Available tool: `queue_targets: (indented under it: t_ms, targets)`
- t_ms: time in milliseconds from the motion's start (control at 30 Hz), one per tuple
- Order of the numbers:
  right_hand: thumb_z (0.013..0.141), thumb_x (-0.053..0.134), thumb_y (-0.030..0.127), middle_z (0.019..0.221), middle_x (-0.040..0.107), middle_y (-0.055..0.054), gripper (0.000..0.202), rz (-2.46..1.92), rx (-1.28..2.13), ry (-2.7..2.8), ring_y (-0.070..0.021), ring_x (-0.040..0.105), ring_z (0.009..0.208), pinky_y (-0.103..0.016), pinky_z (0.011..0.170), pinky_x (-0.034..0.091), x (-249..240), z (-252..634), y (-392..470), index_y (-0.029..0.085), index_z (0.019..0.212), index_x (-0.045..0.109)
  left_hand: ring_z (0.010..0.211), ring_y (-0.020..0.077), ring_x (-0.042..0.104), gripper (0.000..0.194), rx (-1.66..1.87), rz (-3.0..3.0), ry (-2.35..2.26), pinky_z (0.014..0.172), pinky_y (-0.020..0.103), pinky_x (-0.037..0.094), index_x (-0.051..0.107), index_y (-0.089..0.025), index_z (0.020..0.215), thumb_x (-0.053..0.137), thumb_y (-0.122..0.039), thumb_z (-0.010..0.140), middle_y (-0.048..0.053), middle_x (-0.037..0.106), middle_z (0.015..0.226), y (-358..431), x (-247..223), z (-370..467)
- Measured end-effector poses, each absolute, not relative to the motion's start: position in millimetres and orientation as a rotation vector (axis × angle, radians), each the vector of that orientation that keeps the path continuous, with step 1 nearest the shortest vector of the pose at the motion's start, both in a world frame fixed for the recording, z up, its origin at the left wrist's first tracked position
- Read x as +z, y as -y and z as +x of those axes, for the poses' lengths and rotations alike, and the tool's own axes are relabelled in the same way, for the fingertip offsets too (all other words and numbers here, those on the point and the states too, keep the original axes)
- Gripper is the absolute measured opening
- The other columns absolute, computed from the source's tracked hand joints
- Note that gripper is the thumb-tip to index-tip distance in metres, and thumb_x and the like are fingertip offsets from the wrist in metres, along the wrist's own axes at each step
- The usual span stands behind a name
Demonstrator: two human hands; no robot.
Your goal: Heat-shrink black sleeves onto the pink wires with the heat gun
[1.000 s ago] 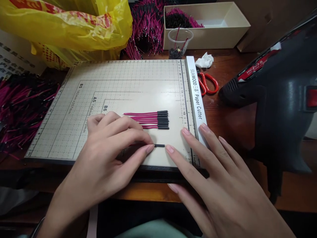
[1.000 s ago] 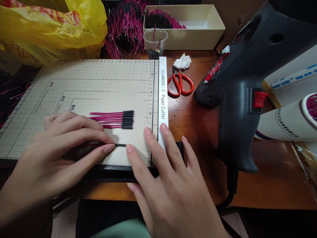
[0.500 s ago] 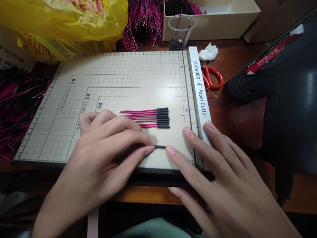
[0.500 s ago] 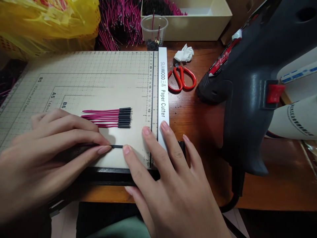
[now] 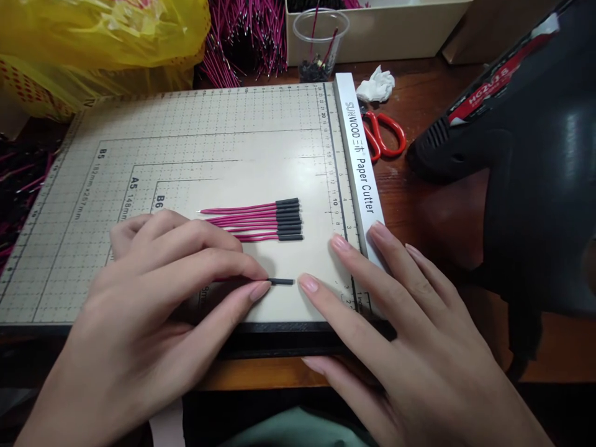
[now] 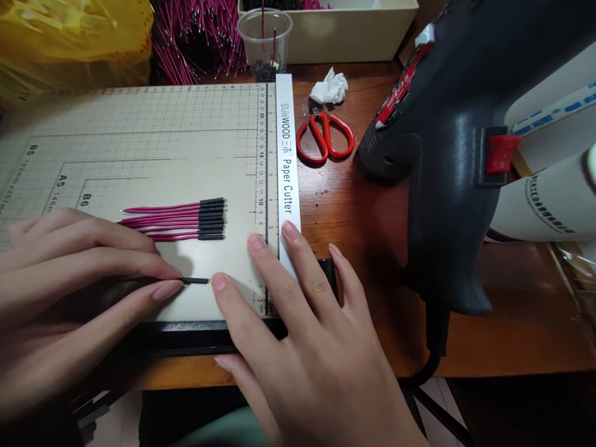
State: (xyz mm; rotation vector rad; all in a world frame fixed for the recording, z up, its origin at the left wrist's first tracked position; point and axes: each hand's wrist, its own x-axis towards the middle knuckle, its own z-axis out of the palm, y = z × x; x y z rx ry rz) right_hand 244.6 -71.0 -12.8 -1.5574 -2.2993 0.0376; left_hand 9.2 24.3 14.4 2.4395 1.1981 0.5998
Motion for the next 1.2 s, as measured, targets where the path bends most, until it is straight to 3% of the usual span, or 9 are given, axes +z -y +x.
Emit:
queue_targets:
  t_ms: [267,500,733,933,1200]
  targets:
    - [0.105,0.057,0.049,0.168,0.049,-0.004,0.053,-1.544,0.032,2.262,-0.0322,0.038,0.161,-0.058,0.127,0.046,-15.1,244.1,72.0,0.026,0.153,0.055,0.089,0.0246,0.063,0.011,0.616,2.429,-1.168,0.085,0.049,0.036,0.069,-0.032,0.093,0.068,-0.024,0.1,-0.005,0.073,0.089,-24.3,12.6,11.9]
    - [0.104,0.057,0.062,0.162,0.056,-0.016,0.066,-1.52,0.027,2.274,-0.0358,0.045,0.157,-0.055,0.12,0.052,-4.2,247.0,54.8,0.014,0.149,0.055,0.087,0.0228,0.063,0.006,0.591,2.441,-1.14,0.082,0.047,0.034,0.07,-0.034,0.096,0.067,-0.03,0.101,-0.007,0.074,0.089,-26.4,14.0,10.4]
    - [0.1,0.047,0.077,0.162,0.053,-0.024,0.085,-1.516,-0.002,2.199,-0.0411,0.046,0.155,-0.063,0.117,0.051,-8.1,237.5,39.5,0.007,0.147,0.056,0.087,0.0208,0.065,0.01,0.577,2.43,-1.12,0.083,0.047,0.035,0.07,-0.034,0.096,0.065,-0.028,0.102,-0.009,0.075,0.091,-27.1,17.7,12.2]
    - [0.101,0.053,0.072,0.159,0.057,-0.021,0.075,-1.482,-0.015,2.202,-0.041,0.047,0.155,-0.06,0.117,0.052,-13.5,242.2,42.6,0.011,0.144,0.06,0.091,0.0226,0.066,0.005,0.702,2.439,-1.254,0.081,0.045,0.039,0.073,-0.036,0.099,0.069,-0.032,0.101,-0.007,0.075,0.096,-29.9,21.7,16.2]
    - [0.102,0.06,0.062,0.158,0.058,-0.016,0.067,-1.457,-0.021,2.262,-0.0394,0.044,0.156,-0.052,0.12,0.05,-14.6,249.8,44.8,0.013,0.147,0.058,0.089,0.0243,0.066,0.018,0.598,2.66,-1.264,0.086,0.047,0.033,0.075,-0.03,0.096,0.06,-0.033,0.106,-0.004,0.078,0.097,-44.7,23.8,32.0]
